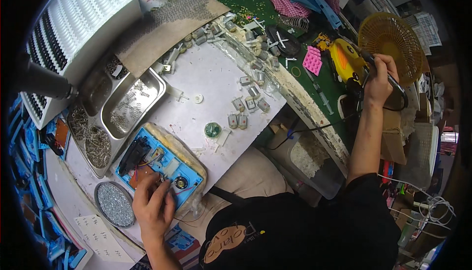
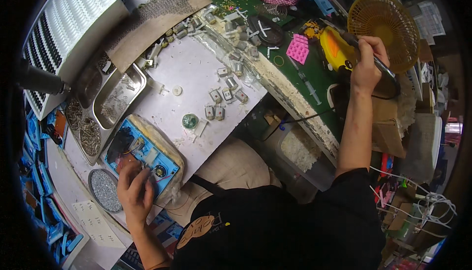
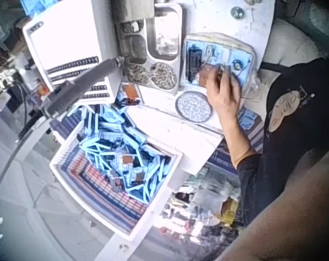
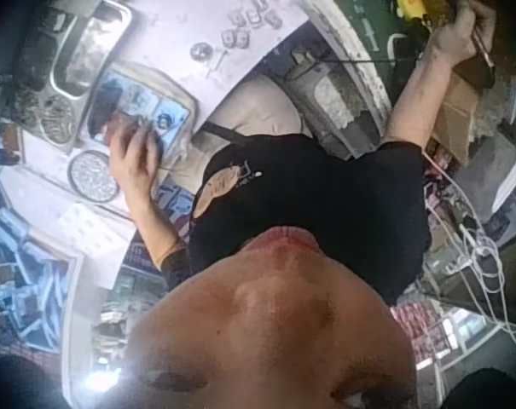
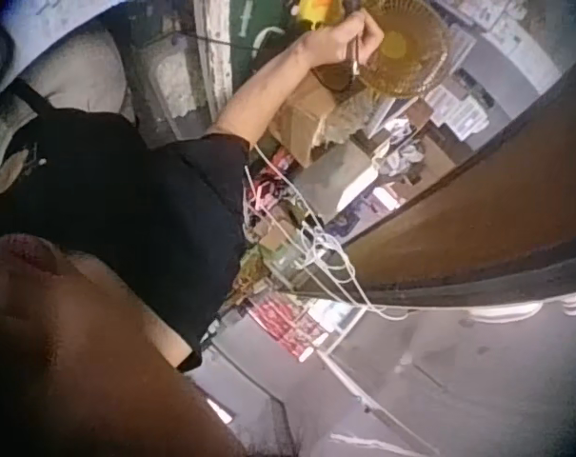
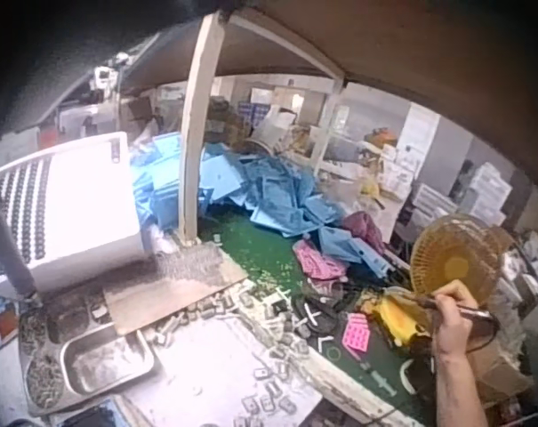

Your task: The recorder is assembling a small electronic device, installing a circuit board, motor, and plastic components into a casing, then soldering connections and securing the unit with screws.

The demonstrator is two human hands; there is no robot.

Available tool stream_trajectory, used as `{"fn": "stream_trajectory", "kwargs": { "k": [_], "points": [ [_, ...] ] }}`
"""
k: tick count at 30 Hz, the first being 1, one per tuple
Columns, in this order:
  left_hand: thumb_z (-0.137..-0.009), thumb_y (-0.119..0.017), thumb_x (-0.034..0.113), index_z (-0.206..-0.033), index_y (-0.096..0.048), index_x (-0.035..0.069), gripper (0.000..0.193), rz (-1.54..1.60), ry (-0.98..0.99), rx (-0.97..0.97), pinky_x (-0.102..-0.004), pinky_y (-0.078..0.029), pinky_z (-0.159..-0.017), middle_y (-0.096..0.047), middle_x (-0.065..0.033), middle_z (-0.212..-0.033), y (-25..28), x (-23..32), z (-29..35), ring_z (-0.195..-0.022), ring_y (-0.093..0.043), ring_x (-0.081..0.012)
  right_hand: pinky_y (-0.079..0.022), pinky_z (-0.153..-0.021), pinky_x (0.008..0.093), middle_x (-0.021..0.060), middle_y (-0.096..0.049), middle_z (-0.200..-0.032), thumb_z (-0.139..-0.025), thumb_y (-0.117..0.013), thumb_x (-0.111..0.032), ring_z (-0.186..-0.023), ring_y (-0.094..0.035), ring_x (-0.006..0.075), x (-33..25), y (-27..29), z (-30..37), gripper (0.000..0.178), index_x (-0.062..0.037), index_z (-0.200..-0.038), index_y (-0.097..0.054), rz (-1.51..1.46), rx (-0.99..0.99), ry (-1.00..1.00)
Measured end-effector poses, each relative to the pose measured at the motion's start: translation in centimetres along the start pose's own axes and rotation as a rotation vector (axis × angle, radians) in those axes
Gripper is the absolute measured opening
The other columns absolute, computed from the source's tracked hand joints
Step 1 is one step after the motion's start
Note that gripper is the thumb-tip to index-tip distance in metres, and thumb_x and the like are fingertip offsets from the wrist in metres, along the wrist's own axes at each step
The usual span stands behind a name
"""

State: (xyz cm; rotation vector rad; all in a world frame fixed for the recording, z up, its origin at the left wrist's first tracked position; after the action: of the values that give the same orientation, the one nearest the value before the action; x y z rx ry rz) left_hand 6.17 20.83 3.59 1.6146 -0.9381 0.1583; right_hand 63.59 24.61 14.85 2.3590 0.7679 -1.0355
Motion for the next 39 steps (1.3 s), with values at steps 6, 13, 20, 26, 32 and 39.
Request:
{"fn": "stream_trajectory", "kwargs": {
  "k": [6,13,20,26,32,39],
  "points": [
    [-0.074,-0.072,-0.002,-0.108,-0.073,0.003,0.034,-0.049,0.020,0.019,-0.0385,-0.056,-0.079,-0.065,-0.0192,-0.115,0.4,-0.6,1.2,-0.094,-0.068,-0.0325,-0.047,-0.079,0.0239,0.0001,-0.066,-0.090,-0.095,-0.068,-0.009,-0.088,-0.059,0.0073,0.8,-11.6,0.1,0.007,-0.0023,-0.096,-0.071,0.181,-0.283,0.012],
    [-0.077,-0.073,-0.005,-0.116,-0.069,0.001,0.040,0.148,0.141,0.163,-0.0318,-0.060,-0.070,-0.061,-0.0167,-0.118,1.9,-1.7,2.6,-0.095,-0.069,-0.0257,-0.055,-0.088,0.0308,0.0114,-0.069,-0.115,-0.099,-0.068,-0.022,-0.095,-0.066,0.0157,12.2,-12.2,4.2,0.047,0.0018,-0.138,-0.056,-0.345,-0.312,-0.738],
    [-0.074,-0.078,0.005,-0.113,-0.072,0.010,0.040,0.025,0.118,0.109,-0.0357,-0.054,-0.071,-0.062,-0.0113,-0.116,0.5,-1.5,2.4,-0.085,-0.064,-0.0256,-0.051,-0.066,0.0261,0.0021,-0.068,-0.086,-0.094,-0.068,-0.004,-0.069,-0.059,0.0100,-2.8,-25.7,23.3,0.022,0.0013,-0.116,-0.069,-0.285,-0.934,-0.514],
    [-0.073,-0.080,0.007,-0.107,-0.073,0.009,0.035,0.033,0.121,0.177,-0.0360,-0.053,-0.070,-0.061,-0.0108,-0.114,1.1,-1.3,1.9,-0.085,-0.063,-0.0258,-0.053,-0.064,0.0335,0.0097,-0.071,-0.080,-0.086,-0.074,-0.014,-0.072,-0.069,0.0226,-14.3,-35.6,27.8,0.011,-0.0033,-0.087,-0.072,-0.077,-1.191,0.161],
    [-0.072,-0.079,0.008,-0.102,-0.072,0.008,0.031,-0.066,0.032,0.307,-0.0391,-0.048,-0.073,-0.061,-0.0092,-0.111,1.8,-1.0,0.9,-0.086,-0.060,-0.0264,-0.056,-0.064,0.0429,0.0152,-0.070,-0.075,-0.081,-0.074,-0.030,-0.072,-0.071,0.0336,-15.8,-38.6,28.8,0.026,-0.0051,-0.076,-0.068,0.213,-1.340,0.367],
    [-0.074,-0.079,0.020,-0.108,-0.074,0.011,0.036,-0.282,0.067,0.230,-0.0445,-0.039,-0.091,-0.061,-0.0097,-0.119,1.3,-0.9,-1.2,-0.101,-0.058,-0.0287,-0.057,-0.061,0.0451,0.0206,-0.069,-0.073,-0.078,-0.070,-0.022,-0.068,-0.071,0.0390,-17.1,-38.1,28.9,0.021,-0.0015,-0.073,-0.069,0.204,-1.304,0.487]
  ]
}}
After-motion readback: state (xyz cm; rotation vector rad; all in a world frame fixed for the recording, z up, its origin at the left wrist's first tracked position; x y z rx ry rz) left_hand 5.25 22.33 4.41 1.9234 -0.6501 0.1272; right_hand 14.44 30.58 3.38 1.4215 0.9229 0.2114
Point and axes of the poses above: each hand's wrist, its own z-axis away from the middle knuckle, its own y-axis out of the back of the hand, x = y × z, the point moved 10 cm from there along -z, towards the middle knuckle
